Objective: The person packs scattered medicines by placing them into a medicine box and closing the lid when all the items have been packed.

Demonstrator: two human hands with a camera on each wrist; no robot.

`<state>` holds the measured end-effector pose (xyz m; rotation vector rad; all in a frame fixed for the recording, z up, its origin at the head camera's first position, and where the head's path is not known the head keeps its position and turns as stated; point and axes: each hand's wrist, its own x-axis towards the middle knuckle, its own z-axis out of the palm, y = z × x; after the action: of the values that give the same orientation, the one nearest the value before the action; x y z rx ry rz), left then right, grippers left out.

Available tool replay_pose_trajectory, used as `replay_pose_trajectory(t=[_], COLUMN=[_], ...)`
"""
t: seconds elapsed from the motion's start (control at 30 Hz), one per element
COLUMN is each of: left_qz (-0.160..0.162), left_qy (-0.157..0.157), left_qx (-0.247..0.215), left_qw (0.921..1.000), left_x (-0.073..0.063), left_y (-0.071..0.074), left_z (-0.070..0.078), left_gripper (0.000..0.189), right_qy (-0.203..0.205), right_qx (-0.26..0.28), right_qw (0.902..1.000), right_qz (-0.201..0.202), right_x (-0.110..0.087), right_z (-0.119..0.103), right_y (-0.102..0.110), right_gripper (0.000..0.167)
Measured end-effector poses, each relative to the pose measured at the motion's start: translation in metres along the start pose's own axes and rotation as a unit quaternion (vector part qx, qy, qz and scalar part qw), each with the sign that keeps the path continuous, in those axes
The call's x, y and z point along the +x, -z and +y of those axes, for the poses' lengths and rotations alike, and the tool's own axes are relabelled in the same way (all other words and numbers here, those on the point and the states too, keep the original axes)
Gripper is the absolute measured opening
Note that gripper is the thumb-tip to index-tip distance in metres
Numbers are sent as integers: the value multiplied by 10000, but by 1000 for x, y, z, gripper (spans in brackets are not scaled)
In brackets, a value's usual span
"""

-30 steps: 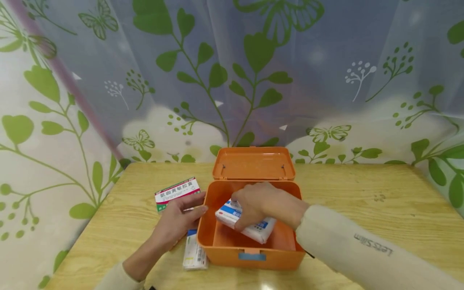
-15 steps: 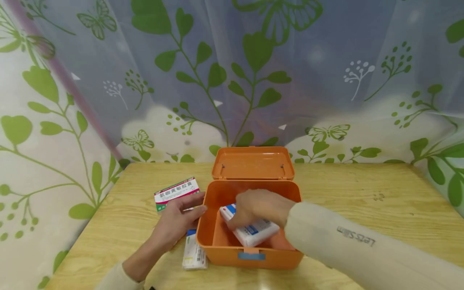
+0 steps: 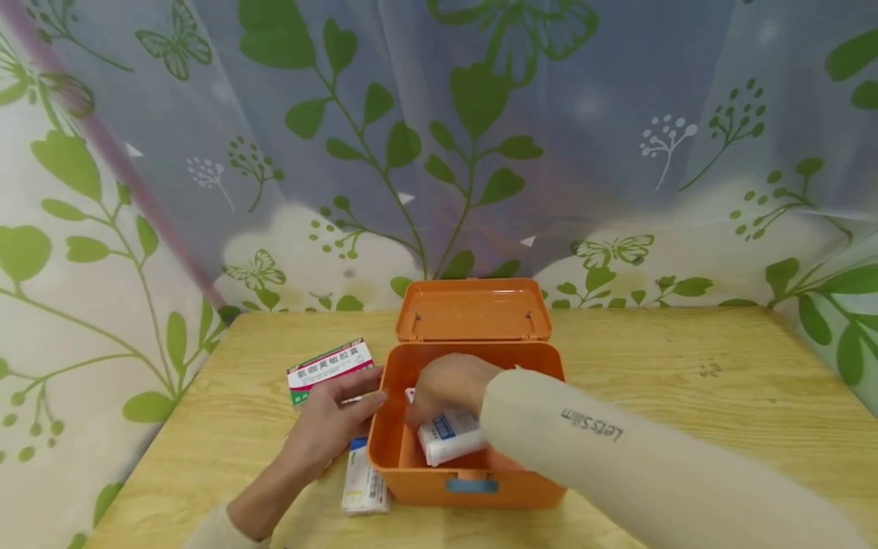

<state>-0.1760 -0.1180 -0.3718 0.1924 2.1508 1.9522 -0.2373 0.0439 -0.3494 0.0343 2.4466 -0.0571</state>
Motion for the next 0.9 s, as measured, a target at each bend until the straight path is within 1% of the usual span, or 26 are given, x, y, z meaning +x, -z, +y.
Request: replay_pose_trajectory(t=[0.1,0.2,0.3,0.37,0.47,0.53,0.67,0.73,0.77,0.83,0.9], left_qz=[38,47,24,8,-21,-40,-6,26,38,42,63], left_qy=[-24,-56,-66,-83,-127,-136,-88,-53,-47,-62,-64], left_qx=[-1,38,37,44,51,44,66,82,100,60,64], left_qw=[10000,10000,10000,10000,9999,9999,9999,9999,9999,10000,9999], left_x=[0,0,0,0,0,1,1,1,1,1,1], left_y=[0,1,0,0,0,-1,-1,-1,-1,-2,-2], left_z=[-1,-1,-2,-2,-2,-2,-3,-3,-3,-3,-3], left_gripper=[40,39,38,38,38,38,38,38,38,38,38], right_qy=[-195,-337,-325,-184,-155,-205,-435,-479,-430,-293,-60], right_qx=[117,520,833,879,998,1035,1296,1339,1289,1118,861], right_qw=[9994,9963,9929,9925,9916,9916,9889,9886,9898,9927,9959], right_qz=[-276,-601,-784,-834,-814,-753,-579,-486,-421,-343,-271], right_x=[26,44,53,55,56,55,51,48,47,32,15], right_z=[-7,-11,-14,-15,-15,-15,-14,-15,-15,-15,-15], right_y=[-7,-10,-13,-14,-15,-16,-18,-19,-20,-18,-15], right_gripper=[47,53,57,55,57,58,69,76,79,78,74])
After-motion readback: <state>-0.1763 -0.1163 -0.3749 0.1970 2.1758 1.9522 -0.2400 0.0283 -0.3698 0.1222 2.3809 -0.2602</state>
